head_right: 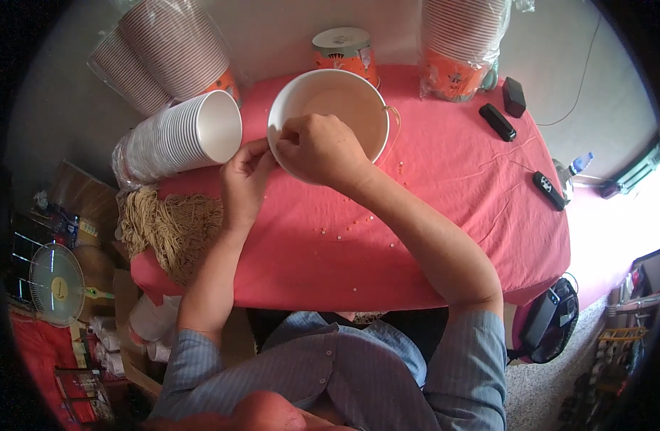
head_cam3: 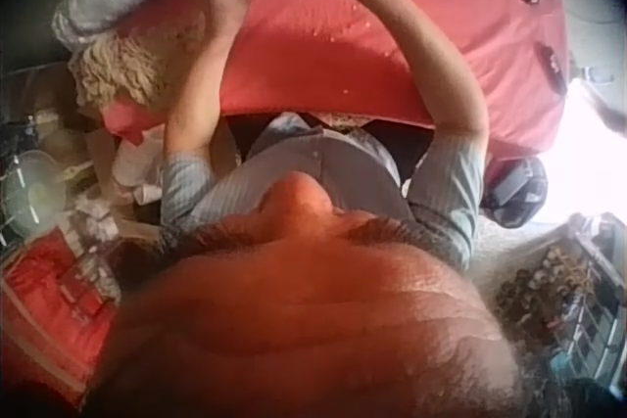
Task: Attaching string handles to paper buckets at a workstation.
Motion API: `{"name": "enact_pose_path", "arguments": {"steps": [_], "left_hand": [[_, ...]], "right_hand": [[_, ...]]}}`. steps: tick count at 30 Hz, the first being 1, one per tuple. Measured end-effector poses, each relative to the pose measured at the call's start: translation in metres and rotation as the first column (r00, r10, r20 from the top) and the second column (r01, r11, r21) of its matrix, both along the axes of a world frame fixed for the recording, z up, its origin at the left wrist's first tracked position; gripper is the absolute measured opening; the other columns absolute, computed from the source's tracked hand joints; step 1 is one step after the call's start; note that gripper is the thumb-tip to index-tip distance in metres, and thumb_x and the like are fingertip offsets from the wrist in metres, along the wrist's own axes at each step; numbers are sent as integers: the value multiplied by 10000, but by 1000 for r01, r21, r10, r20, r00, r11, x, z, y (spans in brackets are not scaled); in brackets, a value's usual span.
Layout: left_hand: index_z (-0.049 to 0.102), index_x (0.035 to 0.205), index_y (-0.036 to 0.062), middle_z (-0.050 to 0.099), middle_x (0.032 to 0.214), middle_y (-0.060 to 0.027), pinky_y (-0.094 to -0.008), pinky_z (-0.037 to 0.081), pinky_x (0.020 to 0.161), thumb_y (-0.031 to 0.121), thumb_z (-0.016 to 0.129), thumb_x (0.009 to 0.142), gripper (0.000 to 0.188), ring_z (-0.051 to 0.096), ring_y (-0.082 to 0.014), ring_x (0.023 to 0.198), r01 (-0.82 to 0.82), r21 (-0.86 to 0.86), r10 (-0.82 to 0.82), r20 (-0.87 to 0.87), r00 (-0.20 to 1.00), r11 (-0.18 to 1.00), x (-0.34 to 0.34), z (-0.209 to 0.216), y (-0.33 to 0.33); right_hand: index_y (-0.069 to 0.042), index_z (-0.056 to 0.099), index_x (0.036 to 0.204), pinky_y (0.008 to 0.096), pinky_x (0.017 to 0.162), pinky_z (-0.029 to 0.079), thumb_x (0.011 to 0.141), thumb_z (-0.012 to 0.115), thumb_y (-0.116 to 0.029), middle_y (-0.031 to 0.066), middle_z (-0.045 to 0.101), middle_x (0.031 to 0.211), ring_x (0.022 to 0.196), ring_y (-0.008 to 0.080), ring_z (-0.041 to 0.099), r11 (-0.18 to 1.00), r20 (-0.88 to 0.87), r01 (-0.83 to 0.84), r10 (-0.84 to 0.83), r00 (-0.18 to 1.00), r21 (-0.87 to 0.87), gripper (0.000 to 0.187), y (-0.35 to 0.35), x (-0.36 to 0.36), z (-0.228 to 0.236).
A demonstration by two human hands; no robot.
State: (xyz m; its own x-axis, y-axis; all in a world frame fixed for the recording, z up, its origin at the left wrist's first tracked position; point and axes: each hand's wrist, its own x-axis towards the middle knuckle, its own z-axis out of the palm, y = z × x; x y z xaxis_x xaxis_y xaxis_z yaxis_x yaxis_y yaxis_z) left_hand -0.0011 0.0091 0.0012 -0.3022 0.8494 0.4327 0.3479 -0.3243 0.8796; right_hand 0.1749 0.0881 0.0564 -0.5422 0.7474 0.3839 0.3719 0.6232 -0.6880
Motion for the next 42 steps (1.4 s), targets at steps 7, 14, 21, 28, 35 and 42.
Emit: {"name": "enact_pose_path", "arguments": {"steps": [7, 14, 21, 28, 35, 42], "left_hand": [[709, 1118, -17, 795, 993, -76, -277, 592, 821, 37, 674, 1054, 90, 742, -106, 944, -2, 23, 2, 16, 1000, 1000, -2, -1, 3], [637, 1137, -1, 747, 1138, -114, -333, 619, 894, 84, 604, 1099, 99, 740, -184, 1115, 1, -21, 1, 108, 994, 1000, -20, -14, 9], [468, 1299, 21, 713, 1224, -217, -467, 654, 933, 166, 507, 1139, 220, 752, -325, 1135, 200, 71, -207, 528, 824, 977, -12, -4, 4], [472, 1253, 44, 706, 1301, -281, -507, 630, 966, 194, 470, 1138, 189, 728, -393, 1196, 150, 188, -237, 643, 728, 971, -23, 30, -4], [576, 1229, 100, 745, 1161, -176, -472, 619, 957, 197, 537, 1119, 152, 742, -328, 1092, 7, 381, -253, 602, 758, 925, -38, 60, -13], [662, 1166, 49, 716, 924, -28, -235, 503, 630, 124, 638, 1107, 98, 637, -81, 727, 275, 113, -293, 205, 934, 955, -35, 102, -15]], "right_hand": [[-30, 824, 986, 415, 784, 616, 916, 755, -241, 156, 807, 881, 808, 308, 791, 998, 15, -24, 25, 1000, -61, 232, 2, 0, 1], [-41, 832, 1016, 396, 817, 615, 915, 754, -224, 153, 813, 914, 852, 282, 796, 996, -9, -26, 25, 1000, -79, 224, 12, 3, 0], [-55, 817, 1092, 381, 835, 617, 926, 741, -193, 135, 814, 921, 868, 246, 800, 997, -37, -35, 32, 999, -76, 228, 19, 3, -4], [-78, 801, 1106, 441, 801, 623, 943, 685, -156, 190, 798, 919, 828, 345, 790, 996, -225, -89, 80, 971, -31, 215, 7, 3, 14], [-34, 750, 1155, 272, 757, 592, 1003, 679, -65, 27, 749, 901, 791, 87, 702, 970, -224, -207, 175, 959, -125, 170, -7, 8, 36], [-33, 710, 1299, 262, 592, 509, 1013, 735, -123, 21, 708, 804, 652, 74, 629, 897, -298, -314, 222, 928, -312, 301, -19, 15, 50]]}}
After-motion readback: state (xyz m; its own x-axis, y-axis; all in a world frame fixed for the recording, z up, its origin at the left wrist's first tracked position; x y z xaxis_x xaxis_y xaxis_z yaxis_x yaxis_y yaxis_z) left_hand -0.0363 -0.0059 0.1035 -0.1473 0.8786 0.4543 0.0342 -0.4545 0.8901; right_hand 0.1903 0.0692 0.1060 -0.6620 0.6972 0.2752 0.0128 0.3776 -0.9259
